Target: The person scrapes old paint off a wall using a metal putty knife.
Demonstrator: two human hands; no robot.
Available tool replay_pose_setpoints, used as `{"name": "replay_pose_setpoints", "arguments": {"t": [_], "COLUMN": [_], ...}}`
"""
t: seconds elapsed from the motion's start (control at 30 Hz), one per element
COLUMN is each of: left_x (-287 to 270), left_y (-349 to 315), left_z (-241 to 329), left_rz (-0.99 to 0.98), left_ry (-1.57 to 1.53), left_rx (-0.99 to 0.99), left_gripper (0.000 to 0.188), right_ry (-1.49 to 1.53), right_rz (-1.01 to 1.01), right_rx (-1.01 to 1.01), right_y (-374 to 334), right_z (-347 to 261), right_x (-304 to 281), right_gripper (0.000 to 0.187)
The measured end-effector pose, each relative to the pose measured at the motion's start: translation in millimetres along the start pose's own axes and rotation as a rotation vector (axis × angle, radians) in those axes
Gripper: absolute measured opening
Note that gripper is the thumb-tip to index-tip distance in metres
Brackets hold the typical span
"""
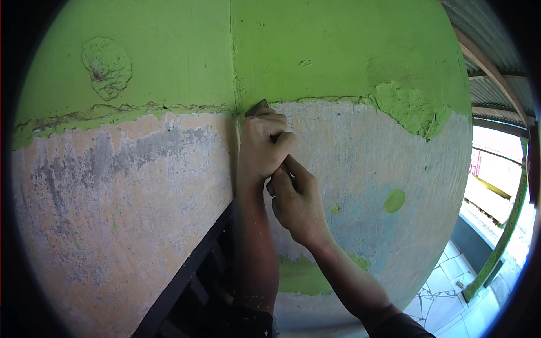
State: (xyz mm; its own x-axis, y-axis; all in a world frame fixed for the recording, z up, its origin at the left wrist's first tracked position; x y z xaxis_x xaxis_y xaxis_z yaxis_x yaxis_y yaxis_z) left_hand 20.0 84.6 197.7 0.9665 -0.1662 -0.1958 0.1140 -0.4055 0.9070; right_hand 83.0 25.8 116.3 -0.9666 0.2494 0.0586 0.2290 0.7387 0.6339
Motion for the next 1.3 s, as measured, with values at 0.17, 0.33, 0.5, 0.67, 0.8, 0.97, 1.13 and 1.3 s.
{"name": "replay_pose_setpoints", "arguments": {"t": [0.17,0.33,0.5,0.67,0.8,0.97,1.13,1.3], "left_x": [7.1,0.9,6.1,0.7,2.8,6.7,0.4,2.8], "left_y": [-13.7,-2.9,4.4,9.1,13.1,0.0,-0.5,0.2], "left_z": [7.4,5.0,-0.4,0.3,-2.0,2.4,0.8,-11.3], "left_rz": [-0.034,-0.035,-0.092,-0.098,-0.139,-0.099,-0.113,-0.145], "left_ry": [0.01,-0.119,-0.095,-0.146,-0.133,-0.077,-0.156,-0.082], "left_rx": [0.058,-0.032,0.042,-0.106,-0.151,0.017,-0.11,-0.055], "left_gripper": [0.018,0.019,0.02,0.021,0.022,0.023,0.022,0.023], "right_ry": [-0.039,-0.018,0.161,0.356,0.425,0.424,0.407,0.346], "right_rz": [0.142,0.177,0.006,-0.043,-0.056,-0.106,-0.07,-0.04], "right_rx": [-0.127,-0.194,0.163,0.267,0.338,0.381,0.339,0.286], "right_y": [-17.1,-21.5,-19.0,-27.8,-22.5,-23.8,-27.2,-10.4], "right_z": [13.2,7.0,-10.1,-10.3,-25.4,-12.8,-13.3,-9.3], "right_x": [1.5,10.1,4.1,11.2,9.9,4.1,17.2,11.9], "right_gripper": [0.02,0.022,0.024,0.021,0.021,0.023,0.021,0.018]}}
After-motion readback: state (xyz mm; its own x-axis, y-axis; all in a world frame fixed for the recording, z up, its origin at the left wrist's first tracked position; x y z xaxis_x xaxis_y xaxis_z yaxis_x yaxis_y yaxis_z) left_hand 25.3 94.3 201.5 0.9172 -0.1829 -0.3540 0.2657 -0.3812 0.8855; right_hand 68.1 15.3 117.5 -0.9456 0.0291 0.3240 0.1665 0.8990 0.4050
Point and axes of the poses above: each hand's wrist, its own y-axis towards the middle knuckle, its own x-axis out of the palm, z = x × y, the point moved 3 cm from there along y, towards the middle knuckle, and after that the axes turned 11 degrees about x, right-handed, at the moved point
